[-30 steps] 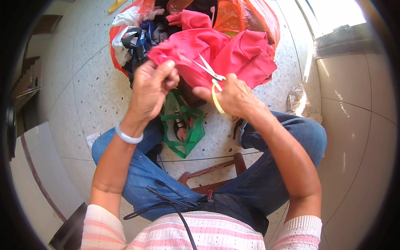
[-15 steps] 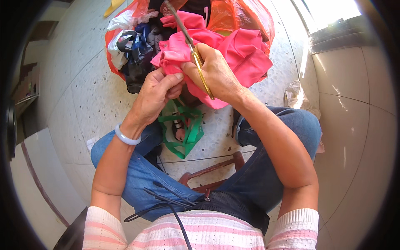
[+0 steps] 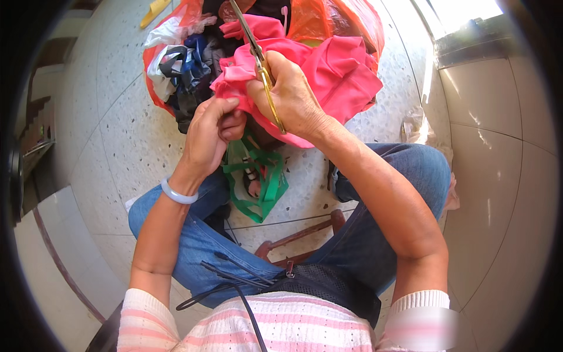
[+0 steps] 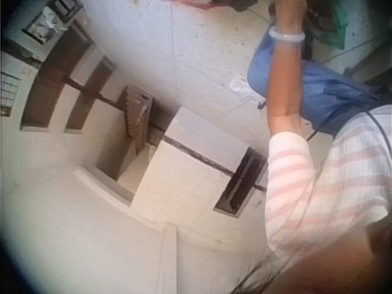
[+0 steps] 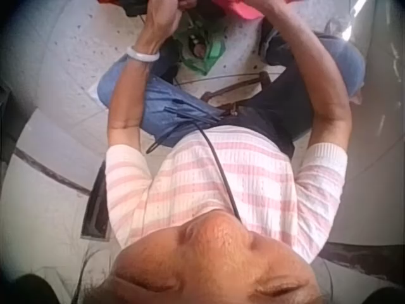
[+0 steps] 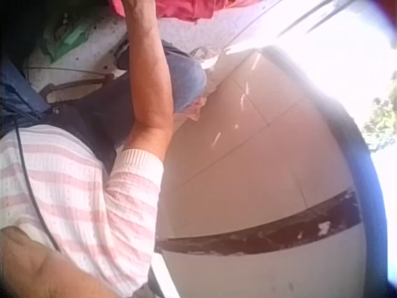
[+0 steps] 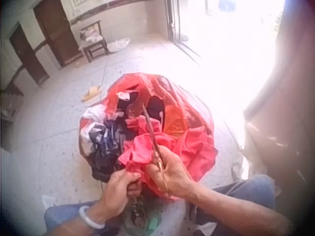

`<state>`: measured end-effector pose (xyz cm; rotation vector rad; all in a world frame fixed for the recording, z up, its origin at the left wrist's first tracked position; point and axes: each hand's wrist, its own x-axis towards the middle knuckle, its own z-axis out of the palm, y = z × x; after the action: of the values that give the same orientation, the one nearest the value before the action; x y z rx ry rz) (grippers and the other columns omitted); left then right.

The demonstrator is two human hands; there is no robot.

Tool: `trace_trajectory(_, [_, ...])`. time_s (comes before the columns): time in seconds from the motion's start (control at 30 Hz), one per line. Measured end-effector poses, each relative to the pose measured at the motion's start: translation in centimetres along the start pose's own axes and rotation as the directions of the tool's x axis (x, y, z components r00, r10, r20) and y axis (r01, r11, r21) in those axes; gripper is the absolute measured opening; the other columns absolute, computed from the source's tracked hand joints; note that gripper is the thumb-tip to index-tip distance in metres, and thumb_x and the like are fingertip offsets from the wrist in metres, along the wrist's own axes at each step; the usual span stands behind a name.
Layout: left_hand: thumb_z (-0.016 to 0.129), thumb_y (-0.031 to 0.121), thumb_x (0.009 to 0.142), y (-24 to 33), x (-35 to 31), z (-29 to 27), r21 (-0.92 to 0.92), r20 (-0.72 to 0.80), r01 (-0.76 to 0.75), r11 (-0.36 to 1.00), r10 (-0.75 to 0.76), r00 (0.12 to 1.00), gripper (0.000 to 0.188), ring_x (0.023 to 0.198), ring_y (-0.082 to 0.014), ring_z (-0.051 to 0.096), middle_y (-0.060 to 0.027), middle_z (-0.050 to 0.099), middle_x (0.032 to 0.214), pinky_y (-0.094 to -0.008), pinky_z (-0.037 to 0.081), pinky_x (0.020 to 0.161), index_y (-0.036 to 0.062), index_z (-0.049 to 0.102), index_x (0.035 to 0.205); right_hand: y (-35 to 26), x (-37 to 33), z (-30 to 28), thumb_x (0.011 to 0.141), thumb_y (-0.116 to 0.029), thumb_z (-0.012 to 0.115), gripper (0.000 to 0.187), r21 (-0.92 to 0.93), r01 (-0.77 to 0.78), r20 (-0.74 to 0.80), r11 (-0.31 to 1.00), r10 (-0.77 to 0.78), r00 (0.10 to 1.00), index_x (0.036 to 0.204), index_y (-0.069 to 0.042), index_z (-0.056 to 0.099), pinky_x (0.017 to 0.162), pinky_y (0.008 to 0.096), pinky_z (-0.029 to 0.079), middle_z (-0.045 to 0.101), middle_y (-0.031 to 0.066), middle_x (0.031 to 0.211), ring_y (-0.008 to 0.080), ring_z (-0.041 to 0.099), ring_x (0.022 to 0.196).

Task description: Cutting strips of pink fabric from a larger piece using scissors.

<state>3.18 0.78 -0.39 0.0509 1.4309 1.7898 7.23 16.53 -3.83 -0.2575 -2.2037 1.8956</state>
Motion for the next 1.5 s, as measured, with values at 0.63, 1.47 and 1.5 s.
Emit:
trace_trajectory(0.63, [0.05,0.017,0.097,-0.4,1.0,-1.6,-0.093,0.086,-0.035,0.995,0.043,0.995,0.015,0.065,-0.0073,0.038,0.0026,0.044,0.075,-0.0233,0.034,0.06,0.0032,0.056,0.094,-3.9,-3.0,-3.7,0.076,-0.062,0.066,0.071,-0.615,-0.251,0.209,0.748,0.46,0.863,0.088,0.005,0.049,0.065,0.0437,0.046,0.059,0.0253,0.074,0.0377,0.061,0.073])
trace_trajectory(1.47, [0.049,0.017,0.095,0.8,0.6,-2.6,-0.208,-0.033,-0.061,0.976,0.055,0.998,0.017,0.062,-0.0089,0.036,0.0014,0.041,0.07,-0.0247,0.032,0.057,0.0044,0.053,0.083,-2.1,-1.8,-4.5,0.077,-0.054,0.07,0.059,-0.322,-0.313,0.131,0.893,0.37,0.92,0.076,0.002,0.052,0.051,0.0328,0.039,0.048,0.0047,0.061,0.0111,0.046,0.058])
trace_trajectory(1.5, [0.05,0.018,0.095,0.6,0.6,-2.3,-0.136,0.002,-0.029,0.99,0.03,1.0,0.018,0.062,-0.0087,0.035,0.0017,0.041,0.071,-0.0245,0.031,0.057,0.0046,0.053,0.084,-2.2,-1.6,-4.0,0.077,-0.054,0.07,0.059,-0.326,-0.319,0.124,0.89,0.375,0.919,0.076,0.002,0.052,0.051,0.0328,0.039,0.048,0.0047,0.061,0.0111,0.046,0.058])
